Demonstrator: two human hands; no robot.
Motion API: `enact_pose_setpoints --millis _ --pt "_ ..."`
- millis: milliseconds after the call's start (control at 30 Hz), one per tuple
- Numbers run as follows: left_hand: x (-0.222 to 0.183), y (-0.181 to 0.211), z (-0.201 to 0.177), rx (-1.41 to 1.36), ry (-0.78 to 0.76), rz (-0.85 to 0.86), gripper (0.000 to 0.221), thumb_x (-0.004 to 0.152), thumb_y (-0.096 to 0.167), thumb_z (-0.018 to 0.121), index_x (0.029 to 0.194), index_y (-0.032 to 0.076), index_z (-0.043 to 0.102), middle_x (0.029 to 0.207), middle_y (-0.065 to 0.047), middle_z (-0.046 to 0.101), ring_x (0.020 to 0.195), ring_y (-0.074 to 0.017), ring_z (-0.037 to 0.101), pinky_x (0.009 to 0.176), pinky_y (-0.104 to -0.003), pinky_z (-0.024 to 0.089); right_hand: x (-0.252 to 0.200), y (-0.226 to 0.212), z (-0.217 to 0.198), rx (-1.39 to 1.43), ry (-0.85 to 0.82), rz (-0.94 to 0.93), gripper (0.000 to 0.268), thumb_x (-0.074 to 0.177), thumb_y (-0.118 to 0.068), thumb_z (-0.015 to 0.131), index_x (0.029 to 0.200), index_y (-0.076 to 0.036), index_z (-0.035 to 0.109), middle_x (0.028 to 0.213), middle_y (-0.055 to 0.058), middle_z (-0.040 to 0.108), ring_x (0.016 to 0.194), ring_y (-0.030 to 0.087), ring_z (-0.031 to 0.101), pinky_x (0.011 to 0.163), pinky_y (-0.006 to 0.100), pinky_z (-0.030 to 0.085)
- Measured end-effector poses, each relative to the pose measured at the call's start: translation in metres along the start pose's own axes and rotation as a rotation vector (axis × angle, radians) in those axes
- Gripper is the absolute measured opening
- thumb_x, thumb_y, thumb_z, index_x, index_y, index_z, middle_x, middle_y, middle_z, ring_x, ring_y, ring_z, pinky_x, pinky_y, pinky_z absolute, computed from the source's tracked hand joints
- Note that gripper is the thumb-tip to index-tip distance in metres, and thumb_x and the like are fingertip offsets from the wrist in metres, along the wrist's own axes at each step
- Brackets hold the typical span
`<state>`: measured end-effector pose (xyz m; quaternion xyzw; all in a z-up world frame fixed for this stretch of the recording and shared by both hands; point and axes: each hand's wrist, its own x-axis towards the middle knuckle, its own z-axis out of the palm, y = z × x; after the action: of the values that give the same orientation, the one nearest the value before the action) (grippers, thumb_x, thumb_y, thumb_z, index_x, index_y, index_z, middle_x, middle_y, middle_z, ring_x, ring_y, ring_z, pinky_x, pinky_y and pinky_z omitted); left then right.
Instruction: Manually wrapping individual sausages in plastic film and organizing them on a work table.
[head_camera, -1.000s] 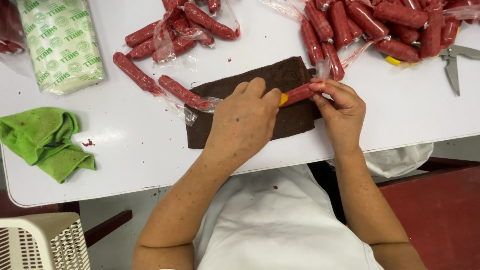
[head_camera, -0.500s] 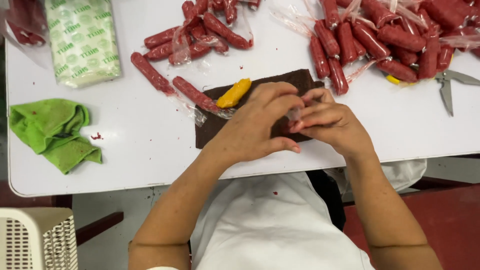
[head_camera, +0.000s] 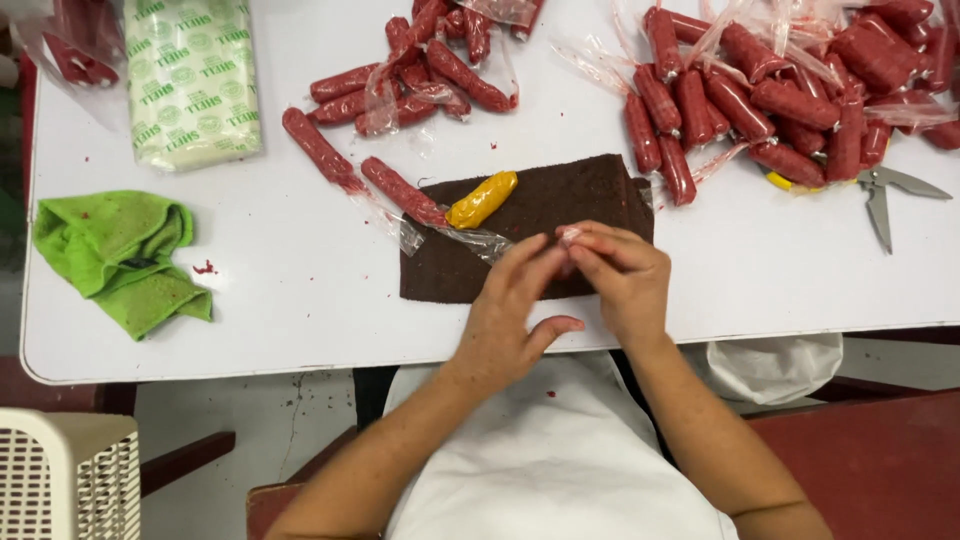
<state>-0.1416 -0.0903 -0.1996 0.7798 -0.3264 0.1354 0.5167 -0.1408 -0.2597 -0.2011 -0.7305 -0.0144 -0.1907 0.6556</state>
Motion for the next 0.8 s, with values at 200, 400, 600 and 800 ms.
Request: enact_pose_setpoints --millis 200,400,600,800 --pt "0.023 -0.014 0.024 -0.323 0.27 -0.165 0.026 0.095 0.023 0.072 0.121 0.018 0.075 0.102 -0.002 0.055 0.081 -0.014 0.063 0.076 -0.024 0.055 -0.015 0.029 0.01 0.209 0.068 -0.016 0.055 0.08 0.004 0.082 0.122 0.001 0.046 0.105 0.014 0.071 0.11 0.028 0.07 0.095 0.038 0.059" --pt "0.045 -0.004 0.015 0.034 0.276 0.226 0.015 0.098 0.032 0.064 0.095 0.021 0.074 0.108 0.003 0.066 0.092 -0.0161 0.068 0.088 -0.028 0.057 0.009 -0.007 0.011 -0.291 -0.129 -0.525 0.03 0.096 -0.019 0.07 0.104 0.01 0.069 0.094 0.026 0.07 0.091 0.045 0.07 0.081 0.047 0.056" --pt "0.055 -0.053 0.009 -0.386 -0.011 -0.051 0.021 0.1 0.037 0.059 0.096 0.02 0.071 0.085 -0.001 0.068 0.08 -0.0224 0.069 0.077 -0.034 0.057 -0.009 -0.029 -0.003 -0.258 -0.436 -0.128 0.033 0.098 -0.02 0.055 0.073 -0.01 0.074 0.069 0.006 0.073 0.059 0.028 0.067 0.062 0.036 0.053" --pt "0.079 -0.061 -0.074 -0.221 -0.353 -0.089 0.037 0.111 0.038 0.046 0.146 0.03 0.052 0.15 0.004 0.059 0.13 -0.018 0.06 0.115 -0.032 0.039 0.093 -0.016 -0.063 -0.339 -0.557 0.645 0.041 0.099 -0.042 0.05 0.109 -0.012 0.076 0.065 0.013 0.071 0.038 0.017 0.053 0.03 0.025 0.029"
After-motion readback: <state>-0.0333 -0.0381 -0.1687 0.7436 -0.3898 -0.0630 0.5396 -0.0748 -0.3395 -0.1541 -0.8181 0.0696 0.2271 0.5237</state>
